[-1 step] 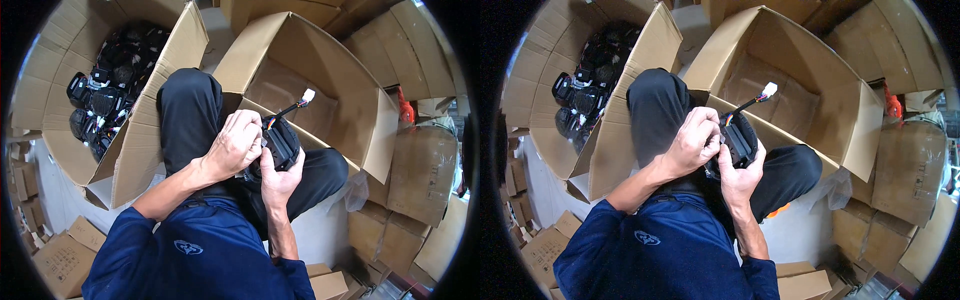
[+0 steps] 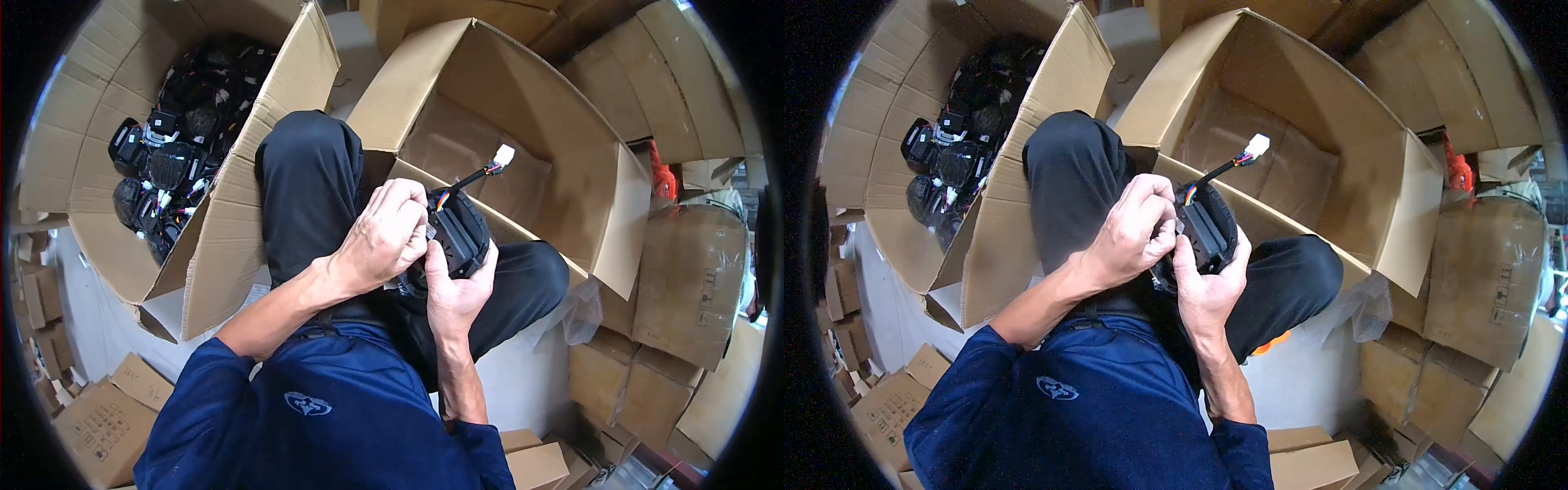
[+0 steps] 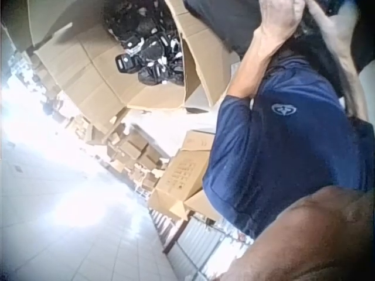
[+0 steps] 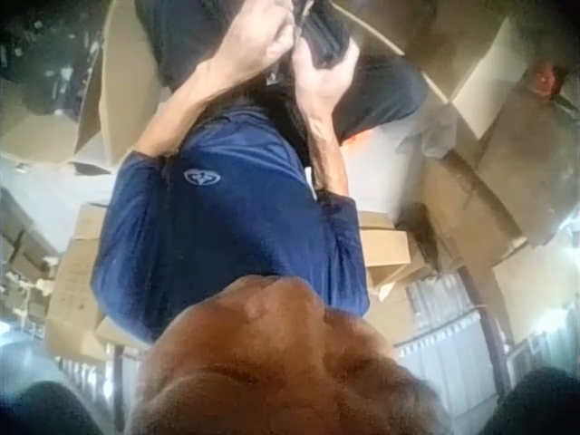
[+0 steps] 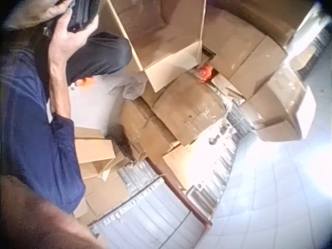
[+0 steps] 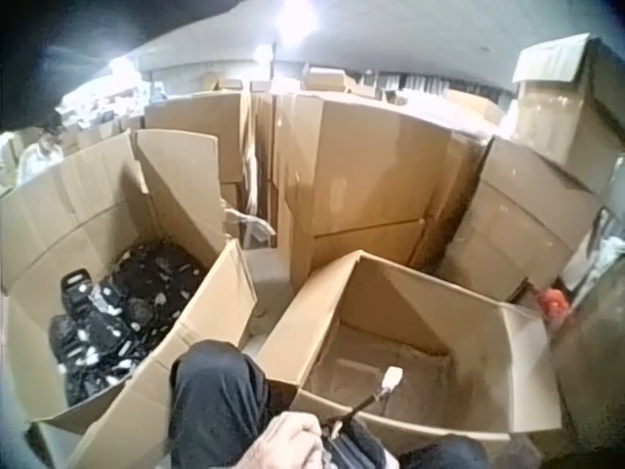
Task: The person packs electronic parts into cardboard boxes by hand, using bubble wrap for cushioning and applying sticker labels to the boxes.
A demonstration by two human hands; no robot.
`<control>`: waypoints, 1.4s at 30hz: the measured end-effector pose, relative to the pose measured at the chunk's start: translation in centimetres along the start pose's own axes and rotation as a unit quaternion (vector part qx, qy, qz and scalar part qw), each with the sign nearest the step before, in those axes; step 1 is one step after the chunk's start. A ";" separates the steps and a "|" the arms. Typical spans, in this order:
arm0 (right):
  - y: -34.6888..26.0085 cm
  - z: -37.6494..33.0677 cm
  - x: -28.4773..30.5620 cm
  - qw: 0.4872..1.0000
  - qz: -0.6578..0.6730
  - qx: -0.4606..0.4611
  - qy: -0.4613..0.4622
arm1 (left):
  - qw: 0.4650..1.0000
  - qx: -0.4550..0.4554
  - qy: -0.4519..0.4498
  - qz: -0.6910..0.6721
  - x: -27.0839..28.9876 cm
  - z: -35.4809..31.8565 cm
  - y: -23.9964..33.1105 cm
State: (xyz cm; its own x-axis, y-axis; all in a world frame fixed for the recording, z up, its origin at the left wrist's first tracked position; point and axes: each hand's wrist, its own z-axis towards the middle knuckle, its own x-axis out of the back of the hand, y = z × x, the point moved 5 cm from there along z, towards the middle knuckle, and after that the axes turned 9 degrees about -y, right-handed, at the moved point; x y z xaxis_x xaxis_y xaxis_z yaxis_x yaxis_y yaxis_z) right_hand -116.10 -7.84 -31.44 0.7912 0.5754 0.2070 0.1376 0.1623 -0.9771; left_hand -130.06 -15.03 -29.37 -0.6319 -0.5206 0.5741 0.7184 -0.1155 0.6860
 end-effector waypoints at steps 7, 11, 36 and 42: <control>0.1 -0.1 0.2 0.998 0.051 -0.041 -0.003 | 0.994 0.042 -0.003 -0.100 -0.4 -1.4 -0.5; 0.3 -0.2 0.3 0.999 0.030 -0.041 0.001 | 0.994 0.067 0.008 -0.083 0.1 -1.4 -0.4; 0.4 -0.6 1.0 0.999 0.035 -0.004 0.027 | 0.999 0.029 0.039 0.006 -0.2 -1.3 0.6; 0.4 -1.0 1.1 0.999 -0.029 0.007 0.026 | 0.999 0.002 -0.007 0.053 0.1 -0.7 1.2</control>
State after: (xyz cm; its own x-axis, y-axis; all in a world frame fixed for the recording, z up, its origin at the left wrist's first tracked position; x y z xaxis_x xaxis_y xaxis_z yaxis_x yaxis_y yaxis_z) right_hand -114.56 -7.96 -31.70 0.8122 0.5223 0.2598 0.1763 0.2047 -0.9628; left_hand -129.02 -15.83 -28.86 -0.5561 -0.5171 0.6507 0.7809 -0.0571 0.6220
